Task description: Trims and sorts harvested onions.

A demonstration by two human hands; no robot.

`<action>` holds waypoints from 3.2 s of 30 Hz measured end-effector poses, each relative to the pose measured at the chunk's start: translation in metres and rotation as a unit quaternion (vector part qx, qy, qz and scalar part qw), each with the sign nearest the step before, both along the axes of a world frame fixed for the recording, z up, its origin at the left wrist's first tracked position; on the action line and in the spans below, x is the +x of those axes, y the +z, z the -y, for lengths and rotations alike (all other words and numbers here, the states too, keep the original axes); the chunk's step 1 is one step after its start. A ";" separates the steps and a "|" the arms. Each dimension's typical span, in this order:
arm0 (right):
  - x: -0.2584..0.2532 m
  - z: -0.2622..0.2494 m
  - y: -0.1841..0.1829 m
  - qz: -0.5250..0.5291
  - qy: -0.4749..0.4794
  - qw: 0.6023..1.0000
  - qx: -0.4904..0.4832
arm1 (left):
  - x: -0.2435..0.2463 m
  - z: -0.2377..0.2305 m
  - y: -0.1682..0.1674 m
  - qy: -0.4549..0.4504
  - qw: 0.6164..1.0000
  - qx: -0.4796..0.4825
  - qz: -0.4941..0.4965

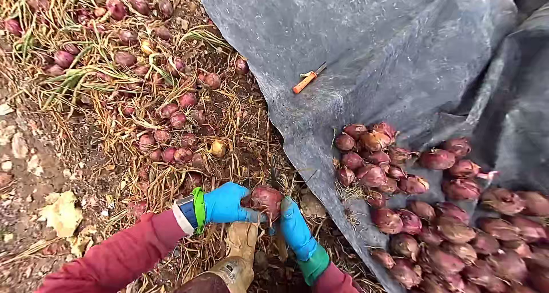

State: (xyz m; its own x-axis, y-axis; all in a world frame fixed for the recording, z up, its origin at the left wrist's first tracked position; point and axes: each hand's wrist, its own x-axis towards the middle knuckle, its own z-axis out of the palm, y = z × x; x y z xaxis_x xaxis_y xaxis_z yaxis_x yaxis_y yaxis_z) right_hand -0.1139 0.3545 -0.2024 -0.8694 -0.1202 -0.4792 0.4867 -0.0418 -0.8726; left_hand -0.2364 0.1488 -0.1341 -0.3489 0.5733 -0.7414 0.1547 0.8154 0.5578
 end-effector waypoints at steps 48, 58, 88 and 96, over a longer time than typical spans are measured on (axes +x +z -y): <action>0.025 -0.044 0.008 -0.002 0.062 0.985 0.158 | -0.010 -0.035 0.011 -0.068 0.989 -0.091 -0.094; 0.036 -0.067 -0.004 0.076 0.043 0.995 0.051 | 0.006 -0.117 0.021 -0.167 0.980 -0.081 -0.069; 0.109 -0.016 -0.013 0.187 -0.124 0.973 -0.062 | 0.007 0.045 -0.064 0.129 0.973 -0.177 -0.077; 0.018 0.010 0.006 -0.002 -0.083 0.996 -0.045 | 0.001 -0.033 0.015 -0.019 0.996 -0.040 -0.076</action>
State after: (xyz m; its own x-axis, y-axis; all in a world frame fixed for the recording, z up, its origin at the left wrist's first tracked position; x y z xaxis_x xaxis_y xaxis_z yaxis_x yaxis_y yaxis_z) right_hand -0.0962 0.3442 -0.1962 -0.8828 -0.0179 -0.4693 0.4631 -0.1991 -0.8636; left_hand -0.2354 0.1819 -0.1196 -0.4407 0.5285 -0.7256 0.2637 0.8489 0.4581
